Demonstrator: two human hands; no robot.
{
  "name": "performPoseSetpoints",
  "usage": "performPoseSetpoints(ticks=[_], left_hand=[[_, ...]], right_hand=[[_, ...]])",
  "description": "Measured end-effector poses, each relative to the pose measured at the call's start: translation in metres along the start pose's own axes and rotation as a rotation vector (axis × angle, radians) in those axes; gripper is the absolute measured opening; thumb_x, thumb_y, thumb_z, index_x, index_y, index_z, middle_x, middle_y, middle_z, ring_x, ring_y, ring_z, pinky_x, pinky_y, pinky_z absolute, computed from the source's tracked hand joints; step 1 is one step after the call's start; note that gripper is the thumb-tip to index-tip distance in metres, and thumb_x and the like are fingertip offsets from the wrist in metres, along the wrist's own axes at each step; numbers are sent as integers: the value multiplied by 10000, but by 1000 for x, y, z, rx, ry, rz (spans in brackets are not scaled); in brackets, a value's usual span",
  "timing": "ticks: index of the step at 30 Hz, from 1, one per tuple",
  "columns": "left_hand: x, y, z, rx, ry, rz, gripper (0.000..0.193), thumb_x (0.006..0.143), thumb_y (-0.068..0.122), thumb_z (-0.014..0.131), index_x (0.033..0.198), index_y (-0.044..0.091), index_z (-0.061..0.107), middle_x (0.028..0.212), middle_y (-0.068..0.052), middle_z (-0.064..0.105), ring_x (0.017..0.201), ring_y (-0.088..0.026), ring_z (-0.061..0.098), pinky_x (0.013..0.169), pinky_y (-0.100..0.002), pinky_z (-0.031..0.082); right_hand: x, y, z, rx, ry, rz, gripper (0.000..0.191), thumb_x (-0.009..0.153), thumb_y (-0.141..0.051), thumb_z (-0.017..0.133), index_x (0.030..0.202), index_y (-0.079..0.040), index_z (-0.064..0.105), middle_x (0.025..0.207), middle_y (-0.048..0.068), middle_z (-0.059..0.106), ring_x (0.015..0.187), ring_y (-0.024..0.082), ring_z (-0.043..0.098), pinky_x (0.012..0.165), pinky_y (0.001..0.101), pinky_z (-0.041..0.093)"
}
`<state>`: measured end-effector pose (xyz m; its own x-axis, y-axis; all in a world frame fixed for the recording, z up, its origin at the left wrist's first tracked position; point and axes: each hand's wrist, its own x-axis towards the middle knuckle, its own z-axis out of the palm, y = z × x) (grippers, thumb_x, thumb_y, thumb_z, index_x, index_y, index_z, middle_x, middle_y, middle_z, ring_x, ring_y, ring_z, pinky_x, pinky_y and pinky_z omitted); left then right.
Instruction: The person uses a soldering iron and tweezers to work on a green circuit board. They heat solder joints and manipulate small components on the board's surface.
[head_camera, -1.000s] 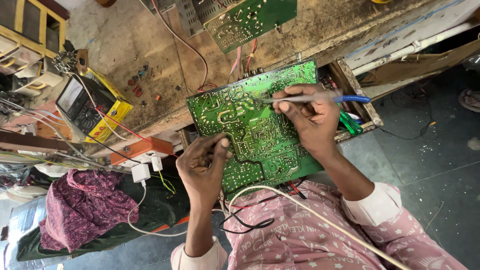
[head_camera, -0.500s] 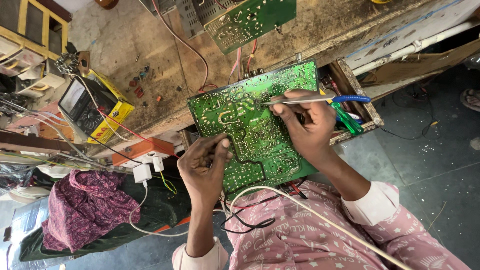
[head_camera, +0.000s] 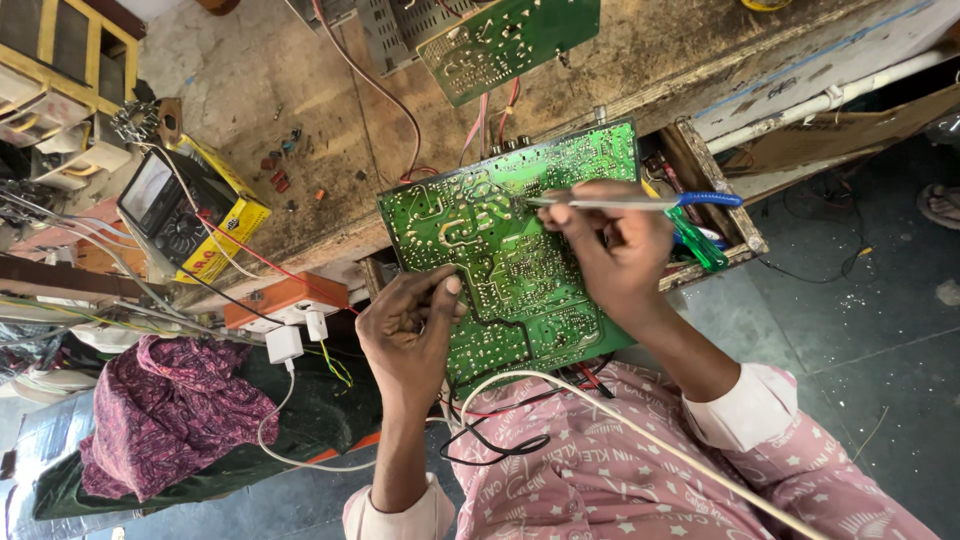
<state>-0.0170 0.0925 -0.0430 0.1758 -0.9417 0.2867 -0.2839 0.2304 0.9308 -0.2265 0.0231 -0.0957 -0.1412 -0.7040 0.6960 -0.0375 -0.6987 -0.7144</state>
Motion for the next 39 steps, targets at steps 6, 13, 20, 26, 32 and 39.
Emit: performPoseSetpoints(ticks=[6,13,20,26,32,39], left_hand=[[1,-1,1,2,-3,-21,147,954,13,721,1081,-47,765,889,-73,737,707,-87,710,600,-205,561],[1,-1,2,-19,4,-21,148,946,9,722,1078,-46,759,899,-70,734,716,-87,714,606,-205,569],[1,-2,2,-1,-9,3,149,953,18,720,1083,-44,760,893,-70,737,716,-84,715,596,-203,569],[2,-2,2,11,-2,-3,143,950,15,720,1075,-39,764,894,-74,738,712,-83,719,592,-202,572],[1,-2,1,10,-4,0,140,956,16,714,1076,-36,764,910,-73,740,715,-84,718,591,-201,570],[1,-2,0,-3,0,-13,136,949,20,725,1067,-37,765,915,-77,741,713,-86,717,594,-202,570]], right_hand=[[-3,2,-3,270,85,315,201,1053,5,679,1196,33,540,1048,155,723,930,182,748,836,295,654],[-5,1,-3,262,62,332,209,1041,3,694,1154,29,520,1047,160,722,939,189,753,859,300,658],[-6,4,-6,263,52,333,210,1034,-1,696,1142,26,517,1006,150,712,913,183,755,818,298,659],[-6,6,-7,283,50,297,231,1049,13,685,1187,12,500,1018,149,708,909,173,743,823,289,647],[-4,6,-1,260,57,288,328,1047,37,682,1276,-7,451,1089,153,705,937,162,729,851,278,635],[-5,8,5,242,46,291,335,1038,41,692,1267,-7,452,1067,143,701,926,161,729,837,268,630]])
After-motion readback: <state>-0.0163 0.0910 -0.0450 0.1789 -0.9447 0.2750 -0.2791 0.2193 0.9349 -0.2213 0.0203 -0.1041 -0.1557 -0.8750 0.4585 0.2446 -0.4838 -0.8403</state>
